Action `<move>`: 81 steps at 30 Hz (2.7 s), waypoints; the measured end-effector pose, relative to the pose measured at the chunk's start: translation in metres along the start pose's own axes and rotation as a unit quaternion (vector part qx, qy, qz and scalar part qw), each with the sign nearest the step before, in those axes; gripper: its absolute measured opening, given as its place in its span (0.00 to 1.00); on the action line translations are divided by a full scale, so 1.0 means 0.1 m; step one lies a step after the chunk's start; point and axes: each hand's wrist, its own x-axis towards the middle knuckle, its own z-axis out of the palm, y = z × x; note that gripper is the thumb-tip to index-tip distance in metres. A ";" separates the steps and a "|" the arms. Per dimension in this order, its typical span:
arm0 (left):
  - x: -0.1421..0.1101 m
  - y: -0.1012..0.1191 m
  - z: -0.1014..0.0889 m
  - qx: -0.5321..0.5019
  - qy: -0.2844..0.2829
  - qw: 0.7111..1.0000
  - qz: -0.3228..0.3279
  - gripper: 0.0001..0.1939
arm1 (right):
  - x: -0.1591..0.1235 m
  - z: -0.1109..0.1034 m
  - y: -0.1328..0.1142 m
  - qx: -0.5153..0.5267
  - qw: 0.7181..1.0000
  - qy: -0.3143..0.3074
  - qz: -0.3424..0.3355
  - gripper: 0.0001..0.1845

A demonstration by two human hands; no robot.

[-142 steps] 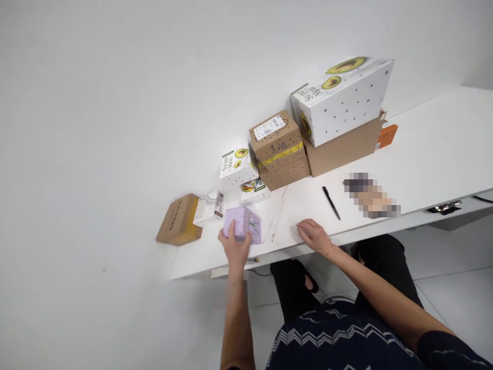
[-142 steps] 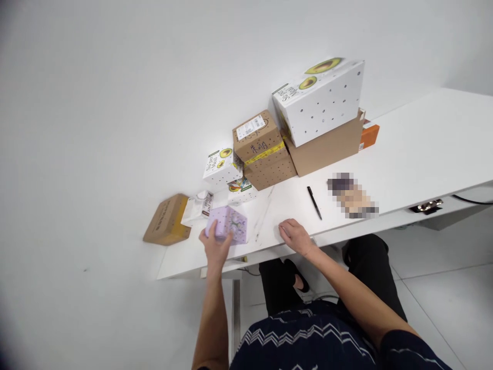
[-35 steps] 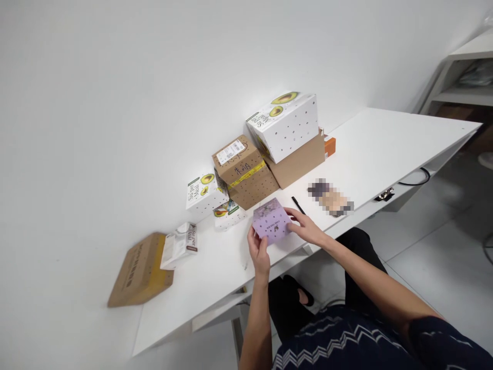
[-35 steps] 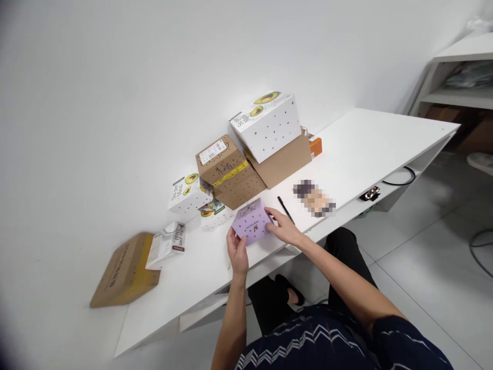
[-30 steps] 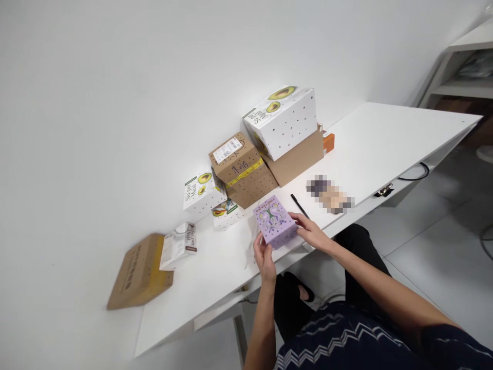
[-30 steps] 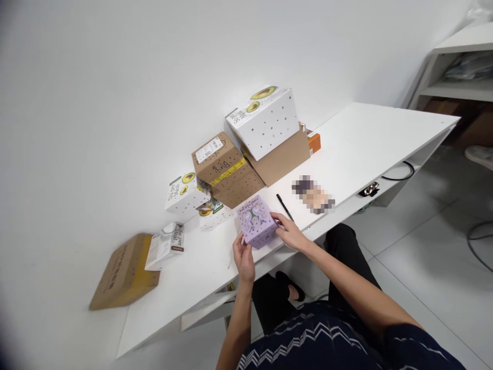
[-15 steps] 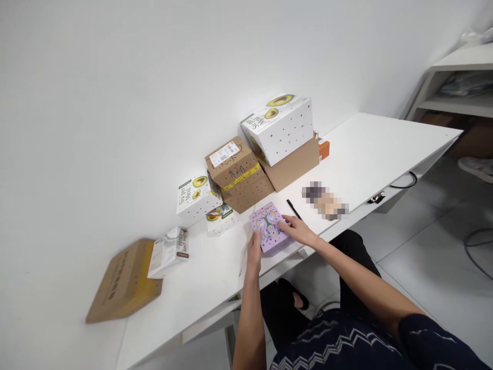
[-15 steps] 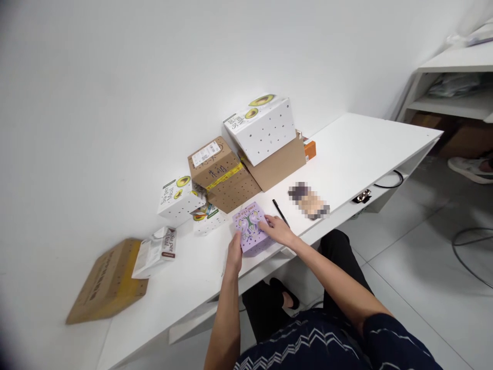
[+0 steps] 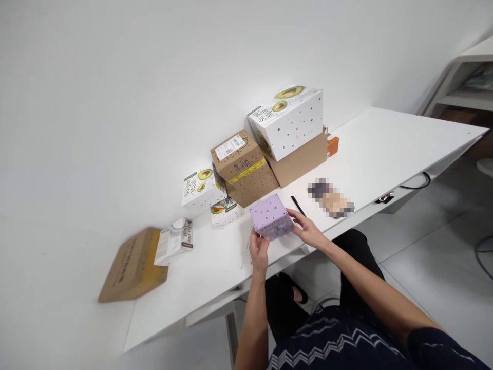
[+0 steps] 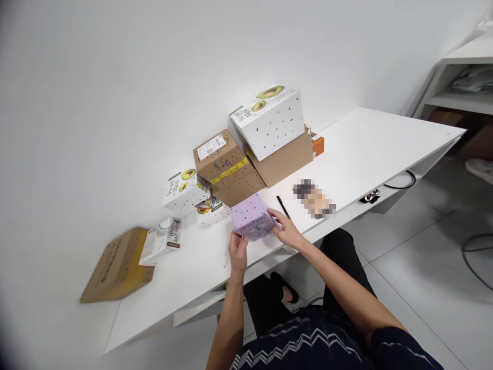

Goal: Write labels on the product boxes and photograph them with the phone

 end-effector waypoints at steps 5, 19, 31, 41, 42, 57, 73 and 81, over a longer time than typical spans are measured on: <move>0.07 0.09 -0.02 -0.030 0.063 0.997 -0.038 0.27 | 0.01 -0.05 -0.04 -0.041 0.999 0.002 0.015 0.30; -0.02 0.21 -0.05 0.184 0.114 0.970 0.109 0.25 | 0.26 -0.25 -0.15 -0.486 0.839 0.013 0.242 0.16; 0.47 0.80 0.00 0.524 -0.094 0.827 0.182 0.40 | 0.18 -0.52 -0.42 -0.021 0.979 0.110 0.169 0.10; 0.59 0.77 0.06 0.467 -0.152 0.865 0.106 0.41 | 0.41 -0.20 -1.13 0.159 0.980 0.120 -0.001 0.08; 0.56 0.76 0.07 0.463 -0.143 0.868 0.111 0.41 | 0.46 -0.13 -1.16 0.155 0.982 0.106 0.003 0.09; 0.37 0.39 0.26 0.423 0.046 0.848 0.316 0.12 | 0.78 0.25 -0.97 -0.072 0.996 0.051 -0.013 0.06; 0.37 0.29 0.29 0.389 0.088 0.866 0.302 0.10 | 0.78 0.29 -0.94 -0.194 0.978 0.037 -0.068 0.08; 0.38 0.23 0.28 0.378 0.084 0.878 0.281 0.10 | 0.78 0.31 -0.97 -0.191 0.979 0.035 -0.064 0.06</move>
